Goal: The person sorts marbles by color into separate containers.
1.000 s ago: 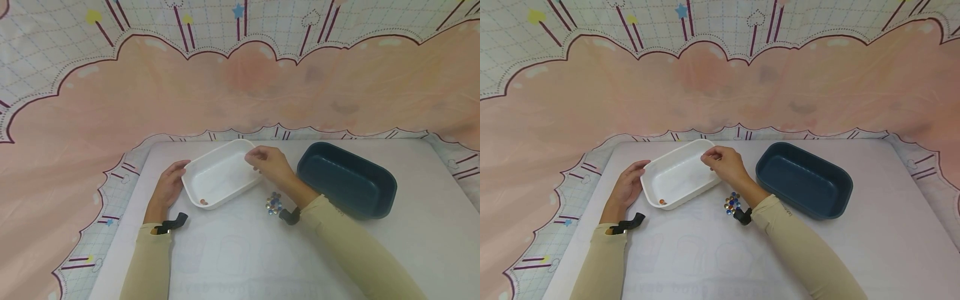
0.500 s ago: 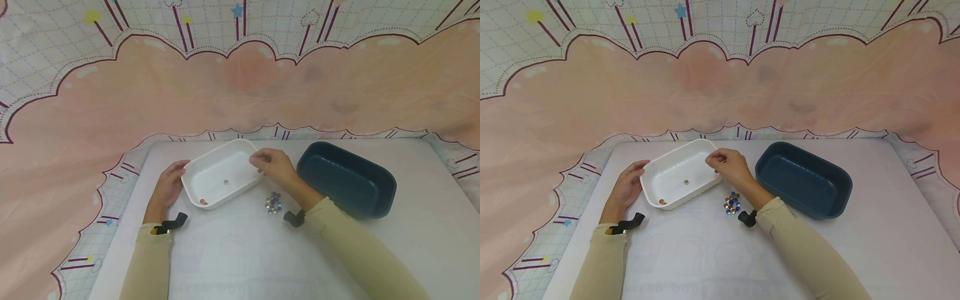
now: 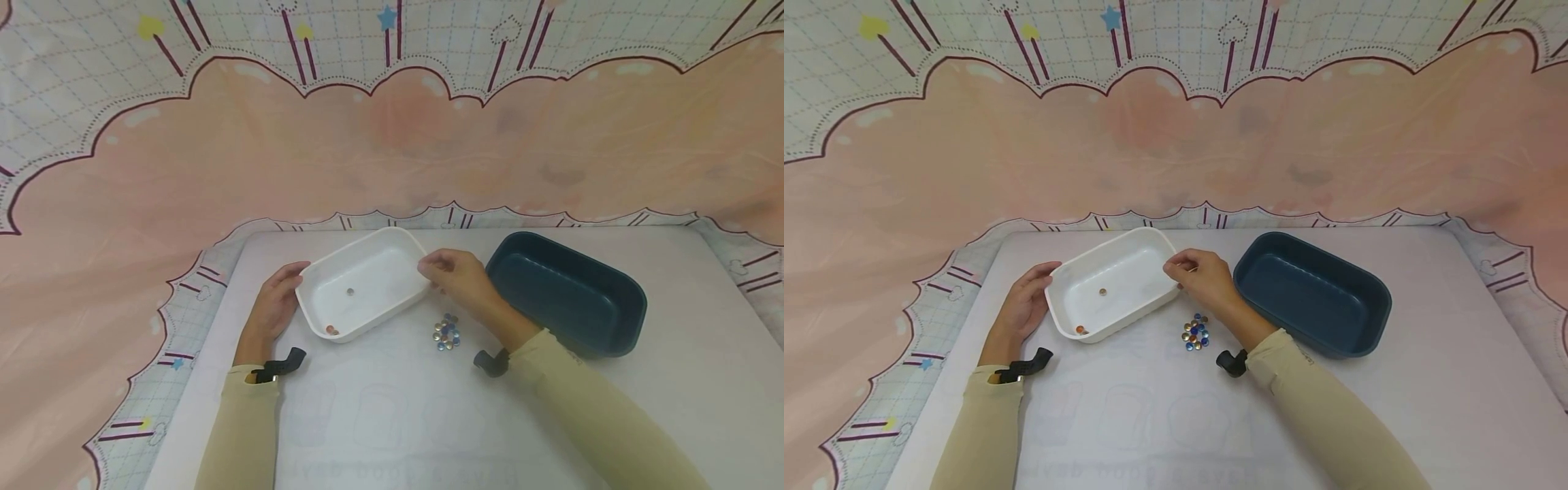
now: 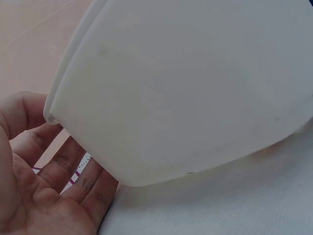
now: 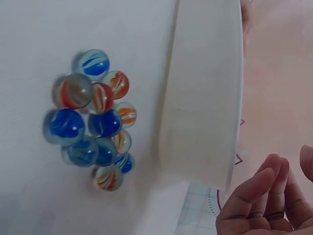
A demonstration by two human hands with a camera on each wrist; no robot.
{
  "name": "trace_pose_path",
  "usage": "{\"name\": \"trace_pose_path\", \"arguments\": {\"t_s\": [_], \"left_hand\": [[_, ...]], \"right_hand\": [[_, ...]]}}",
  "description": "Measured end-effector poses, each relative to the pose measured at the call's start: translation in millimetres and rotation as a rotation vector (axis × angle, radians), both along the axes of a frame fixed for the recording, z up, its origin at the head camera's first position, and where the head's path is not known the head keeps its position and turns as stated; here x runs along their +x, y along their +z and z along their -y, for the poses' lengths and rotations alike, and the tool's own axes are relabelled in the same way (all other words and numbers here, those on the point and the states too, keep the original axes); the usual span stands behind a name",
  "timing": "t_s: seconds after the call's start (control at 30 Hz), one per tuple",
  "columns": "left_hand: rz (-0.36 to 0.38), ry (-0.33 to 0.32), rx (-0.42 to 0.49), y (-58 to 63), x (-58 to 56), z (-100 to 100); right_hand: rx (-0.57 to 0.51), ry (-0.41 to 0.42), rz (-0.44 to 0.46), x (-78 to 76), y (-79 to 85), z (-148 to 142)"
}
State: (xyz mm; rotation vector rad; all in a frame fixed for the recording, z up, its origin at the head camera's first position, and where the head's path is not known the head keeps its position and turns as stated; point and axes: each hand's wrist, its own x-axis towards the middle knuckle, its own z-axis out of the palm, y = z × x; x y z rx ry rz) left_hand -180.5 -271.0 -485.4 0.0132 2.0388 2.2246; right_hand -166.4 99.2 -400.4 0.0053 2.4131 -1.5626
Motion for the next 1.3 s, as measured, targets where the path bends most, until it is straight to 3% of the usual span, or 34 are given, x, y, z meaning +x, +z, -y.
{"name": "trace_pose_path", "arguments": {"t_s": [0.93, 1.3], "left_hand": [[-0.014, -0.011, 0.020, -0.7, -0.1, 0], [-0.015, -0.017, 0.040, -0.6, 0.1, 0]], "right_hand": [[0.058, 0.008, 0.069, 12.1, -16.6, -27], [0.087, 0.012, 0.056, 21.3, -24.0, -33]]}}
